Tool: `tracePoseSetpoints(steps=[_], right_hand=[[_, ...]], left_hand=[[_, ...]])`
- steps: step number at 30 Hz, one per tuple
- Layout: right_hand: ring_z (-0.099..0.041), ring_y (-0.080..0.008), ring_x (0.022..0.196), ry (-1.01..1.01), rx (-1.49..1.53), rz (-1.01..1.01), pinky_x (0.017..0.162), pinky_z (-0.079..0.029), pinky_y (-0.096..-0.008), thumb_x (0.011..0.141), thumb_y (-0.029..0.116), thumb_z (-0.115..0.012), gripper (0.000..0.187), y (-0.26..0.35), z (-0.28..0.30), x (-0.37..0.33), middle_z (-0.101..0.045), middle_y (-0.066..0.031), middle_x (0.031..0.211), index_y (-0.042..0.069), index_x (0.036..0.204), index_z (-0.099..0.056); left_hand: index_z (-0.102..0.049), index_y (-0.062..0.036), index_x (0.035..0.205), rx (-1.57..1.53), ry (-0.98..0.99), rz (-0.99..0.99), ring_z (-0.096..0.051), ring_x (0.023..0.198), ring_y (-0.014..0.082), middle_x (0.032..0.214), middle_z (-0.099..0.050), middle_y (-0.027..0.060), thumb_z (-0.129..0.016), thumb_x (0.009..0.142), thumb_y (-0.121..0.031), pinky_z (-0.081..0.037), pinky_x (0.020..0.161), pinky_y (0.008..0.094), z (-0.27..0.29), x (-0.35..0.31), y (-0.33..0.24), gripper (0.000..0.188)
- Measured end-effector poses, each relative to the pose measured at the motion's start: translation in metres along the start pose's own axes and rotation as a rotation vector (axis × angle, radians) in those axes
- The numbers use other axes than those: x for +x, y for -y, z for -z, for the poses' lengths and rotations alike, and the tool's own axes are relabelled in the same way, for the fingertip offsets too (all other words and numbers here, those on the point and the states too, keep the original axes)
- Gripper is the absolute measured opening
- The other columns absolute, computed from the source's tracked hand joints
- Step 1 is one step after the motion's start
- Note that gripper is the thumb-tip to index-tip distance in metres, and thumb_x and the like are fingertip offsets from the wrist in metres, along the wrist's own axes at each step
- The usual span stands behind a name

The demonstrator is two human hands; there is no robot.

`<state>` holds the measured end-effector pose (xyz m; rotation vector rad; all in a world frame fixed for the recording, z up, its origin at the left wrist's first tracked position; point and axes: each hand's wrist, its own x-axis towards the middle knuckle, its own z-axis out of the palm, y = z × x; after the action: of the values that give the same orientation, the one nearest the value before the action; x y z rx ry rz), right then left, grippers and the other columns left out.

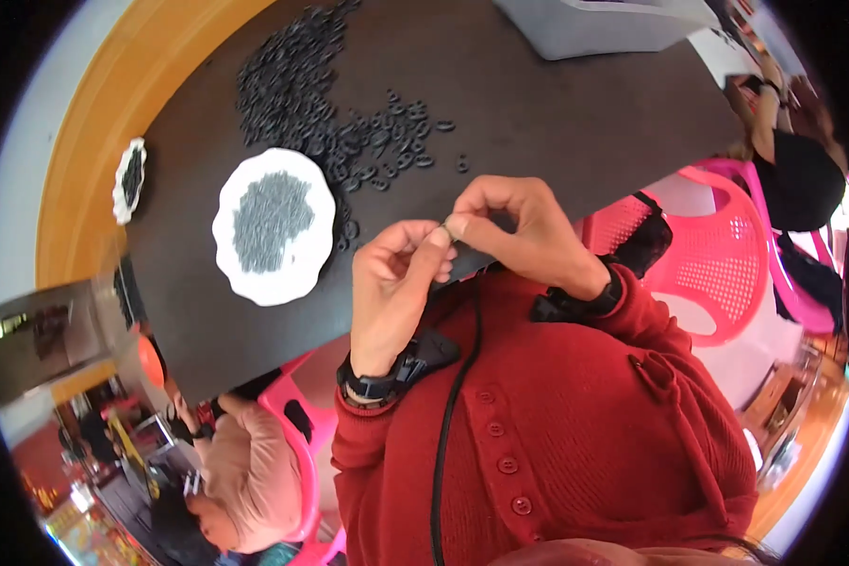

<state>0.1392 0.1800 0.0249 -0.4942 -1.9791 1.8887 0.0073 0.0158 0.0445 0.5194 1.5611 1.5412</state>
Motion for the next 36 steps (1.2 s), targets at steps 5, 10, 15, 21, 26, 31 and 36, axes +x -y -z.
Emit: tracePoseSetpoints(steps=[5,10,15,21,26,31,36], right_hand=[[-0.058,-0.0022,0.084,0.012,0.057,-0.023,0.076,-0.048,-0.0235,0.106,0.013,-0.076,0.015,0.008,0.002,0.000,-0.067,0.0060,0.089,0.001,0.099,-0.072],[-0.054,0.0001,0.083,-0.057,0.094,-0.049,0.073,-0.043,-0.0213,0.107,0.011,-0.073,0.012,0.017,0.012,-0.003,-0.064,0.0073,0.088,0.003,0.099,-0.071],[-0.055,-0.0006,0.080,-0.131,0.123,-0.051,0.072,-0.043,-0.0216,0.106,0.012,-0.075,0.013,0.017,0.025,-0.007,-0.065,0.0074,0.087,0.002,0.098,-0.071],[-0.053,-0.0011,0.079,-0.109,0.086,-0.062,0.071,-0.041,-0.0221,0.106,0.009,-0.073,0.012,0.020,0.025,-0.008,-0.063,0.0072,0.087,0.003,0.097,-0.069],[-0.053,-0.0013,0.079,-0.102,0.075,-0.032,0.070,-0.041,-0.0222,0.106,0.010,-0.073,0.012,0.014,0.024,-0.006,-0.063,0.0070,0.087,0.003,0.097,-0.070],[-0.053,-0.0013,0.079,-0.112,0.065,-0.061,0.071,-0.041,-0.0220,0.106,0.010,-0.073,0.012,0.010,0.029,-0.008,-0.063,0.0070,0.086,0.004,0.097,-0.070],[-0.053,-0.0013,0.079,-0.125,0.064,-0.064,0.071,-0.042,-0.0219,0.106,0.010,-0.073,0.011,0.005,0.033,-0.009,-0.063,0.0069,0.087,0.003,0.098,-0.070]], left_hand=[[-0.076,0.0014,0.112,0.045,-0.074,-0.064,-0.066,0.083,0.0048,0.097,-0.078,0.0011,-0.073,0.112,-0.013,-0.054,0.076,0.0220,-0.011,-0.012,-0.008,0.015],[-0.078,-0.0016,0.116,0.297,-0.212,-0.151,-0.066,0.086,0.0068,0.101,-0.077,0.0009,-0.071,0.113,-0.016,-0.054,0.078,0.0226,-0.003,-0.022,-0.022,0.016],[-0.082,0.0001,0.114,0.843,-0.734,-0.278,-0.072,0.081,0.0142,0.094,-0.080,0.0082,-0.073,0.105,-0.010,-0.056,0.075,0.0317,0.061,-0.037,-0.032,0.016],[-0.082,0.0005,0.112,1.117,-0.782,-0.159,-0.076,0.078,0.0283,0.089,-0.080,0.0177,-0.072,0.103,-0.015,-0.058,0.077,0.0412,0.128,-0.039,-0.016,0.021],[-0.082,-0.0009,0.109,1.175,-0.723,-0.102,-0.078,0.080,0.0327,0.086,-0.080,0.0192,-0.073,0.102,-0.018,-0.059,0.077,0.0430,0.131,-0.021,-0.010,0.020],[-0.082,-0.0022,0.108,1.251,-0.724,-0.030,-0.080,0.086,0.0347,0.091,-0.082,0.0170,-0.075,0.101,-0.020,-0.059,0.080,0.0444,0.136,-0.012,-0.004,0.021],[-0.082,-0.0023,0.106,1.330,-0.719,-0.036,-0.079,0.089,0.0365,0.093,-0.082,0.0160,-0.076,0.100,-0.021,-0.059,0.082,0.0454,0.140,-0.006,0.004,0.021]])
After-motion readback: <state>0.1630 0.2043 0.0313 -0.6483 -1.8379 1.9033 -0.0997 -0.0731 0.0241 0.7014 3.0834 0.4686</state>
